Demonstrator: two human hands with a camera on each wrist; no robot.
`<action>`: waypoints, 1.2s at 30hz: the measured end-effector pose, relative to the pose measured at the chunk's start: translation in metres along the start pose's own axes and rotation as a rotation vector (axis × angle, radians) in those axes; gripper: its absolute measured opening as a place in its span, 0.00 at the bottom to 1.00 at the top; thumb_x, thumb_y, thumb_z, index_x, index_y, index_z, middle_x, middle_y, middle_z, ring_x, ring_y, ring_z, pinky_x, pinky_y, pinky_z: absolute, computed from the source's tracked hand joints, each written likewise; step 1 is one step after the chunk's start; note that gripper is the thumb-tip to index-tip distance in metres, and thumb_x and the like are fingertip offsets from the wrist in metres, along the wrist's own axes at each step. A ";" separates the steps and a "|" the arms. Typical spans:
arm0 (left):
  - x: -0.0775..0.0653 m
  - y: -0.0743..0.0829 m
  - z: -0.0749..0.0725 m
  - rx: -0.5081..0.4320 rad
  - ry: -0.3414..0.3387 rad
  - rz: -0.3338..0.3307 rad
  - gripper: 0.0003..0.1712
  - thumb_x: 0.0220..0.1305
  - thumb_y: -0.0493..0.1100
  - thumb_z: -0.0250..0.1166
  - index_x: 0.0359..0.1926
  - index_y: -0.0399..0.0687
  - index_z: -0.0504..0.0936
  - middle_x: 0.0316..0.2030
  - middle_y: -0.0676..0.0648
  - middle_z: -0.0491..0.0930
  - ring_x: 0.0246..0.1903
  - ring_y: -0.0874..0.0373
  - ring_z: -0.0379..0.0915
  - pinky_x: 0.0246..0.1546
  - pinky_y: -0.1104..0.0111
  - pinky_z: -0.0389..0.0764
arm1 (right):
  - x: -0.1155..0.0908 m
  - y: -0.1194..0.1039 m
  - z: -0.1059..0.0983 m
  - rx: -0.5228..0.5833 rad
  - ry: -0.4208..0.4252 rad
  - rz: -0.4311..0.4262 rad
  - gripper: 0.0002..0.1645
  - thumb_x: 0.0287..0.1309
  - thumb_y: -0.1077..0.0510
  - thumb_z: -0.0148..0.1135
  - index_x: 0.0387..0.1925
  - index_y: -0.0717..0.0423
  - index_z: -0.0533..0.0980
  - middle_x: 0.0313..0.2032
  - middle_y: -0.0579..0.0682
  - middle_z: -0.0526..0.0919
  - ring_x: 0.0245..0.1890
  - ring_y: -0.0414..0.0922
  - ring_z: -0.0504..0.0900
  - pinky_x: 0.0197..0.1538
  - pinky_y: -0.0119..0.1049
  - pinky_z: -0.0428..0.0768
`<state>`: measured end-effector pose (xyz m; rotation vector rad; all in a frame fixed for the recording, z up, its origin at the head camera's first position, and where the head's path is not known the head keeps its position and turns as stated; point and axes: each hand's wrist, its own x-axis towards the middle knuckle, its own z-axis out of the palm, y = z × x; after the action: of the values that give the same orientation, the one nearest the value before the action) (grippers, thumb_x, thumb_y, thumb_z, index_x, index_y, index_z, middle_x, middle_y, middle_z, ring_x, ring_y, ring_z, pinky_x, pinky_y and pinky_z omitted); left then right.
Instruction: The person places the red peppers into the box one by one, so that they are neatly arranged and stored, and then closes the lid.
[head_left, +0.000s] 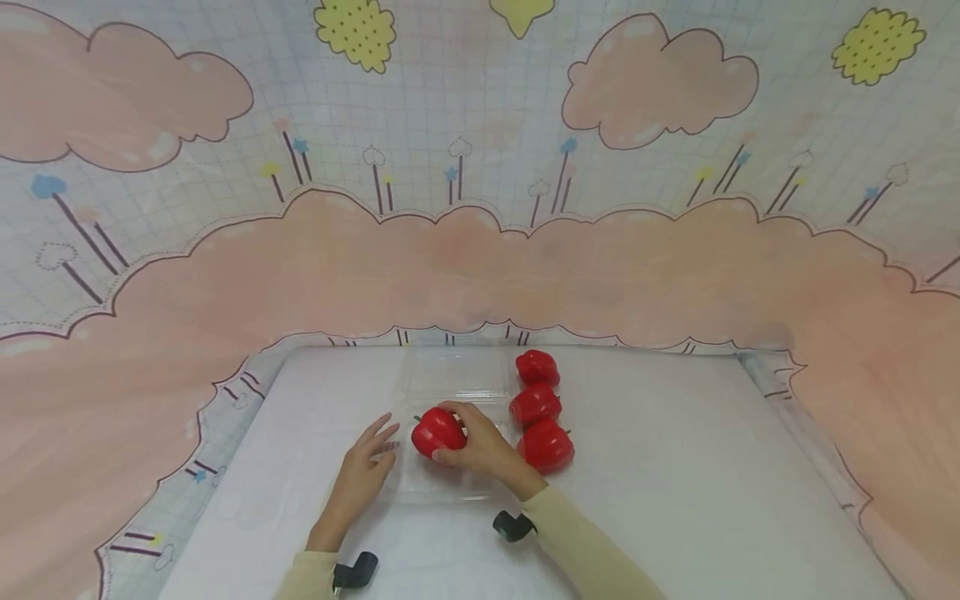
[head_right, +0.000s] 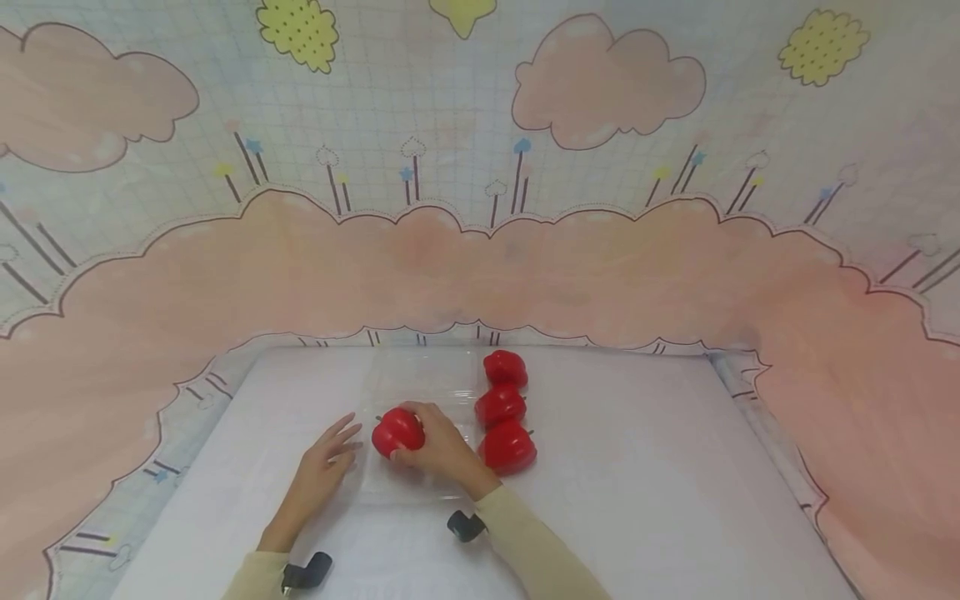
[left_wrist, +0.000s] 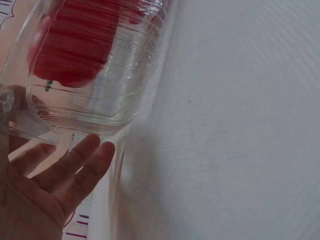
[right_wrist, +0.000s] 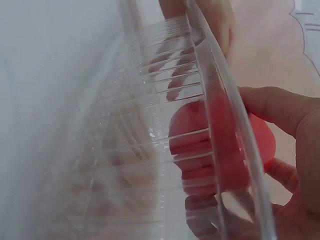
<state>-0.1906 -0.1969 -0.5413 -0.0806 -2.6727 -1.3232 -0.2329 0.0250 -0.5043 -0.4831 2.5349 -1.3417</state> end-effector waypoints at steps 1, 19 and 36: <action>0.000 0.000 0.000 -0.001 0.000 0.001 0.25 0.66 0.33 0.58 0.64 0.43 0.75 0.72 0.45 0.64 0.56 0.45 0.79 0.53 0.54 0.83 | 0.001 0.000 0.000 -0.005 0.001 -0.001 0.48 0.42 0.51 0.79 0.66 0.36 0.65 0.60 0.44 0.73 0.60 0.48 0.73 0.49 0.44 0.87; 0.000 -0.001 0.001 -0.006 -0.006 0.026 0.25 0.66 0.32 0.57 0.64 0.42 0.75 0.72 0.44 0.64 0.56 0.46 0.80 0.53 0.54 0.83 | 0.017 0.003 0.009 -0.047 0.005 0.049 0.44 0.45 0.51 0.77 0.65 0.41 0.68 0.59 0.46 0.76 0.58 0.48 0.75 0.52 0.45 0.86; -0.001 0.000 -0.001 -0.005 -0.010 0.017 0.25 0.65 0.32 0.57 0.64 0.42 0.75 0.72 0.44 0.64 0.56 0.46 0.80 0.53 0.54 0.83 | 0.020 0.005 0.004 -0.075 0.015 0.068 0.40 0.45 0.49 0.77 0.62 0.41 0.72 0.56 0.45 0.77 0.55 0.46 0.76 0.50 0.42 0.86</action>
<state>-0.1899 -0.1979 -0.5410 -0.1096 -2.6706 -1.3283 -0.2504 0.0163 -0.5116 -0.3981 2.5969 -1.2341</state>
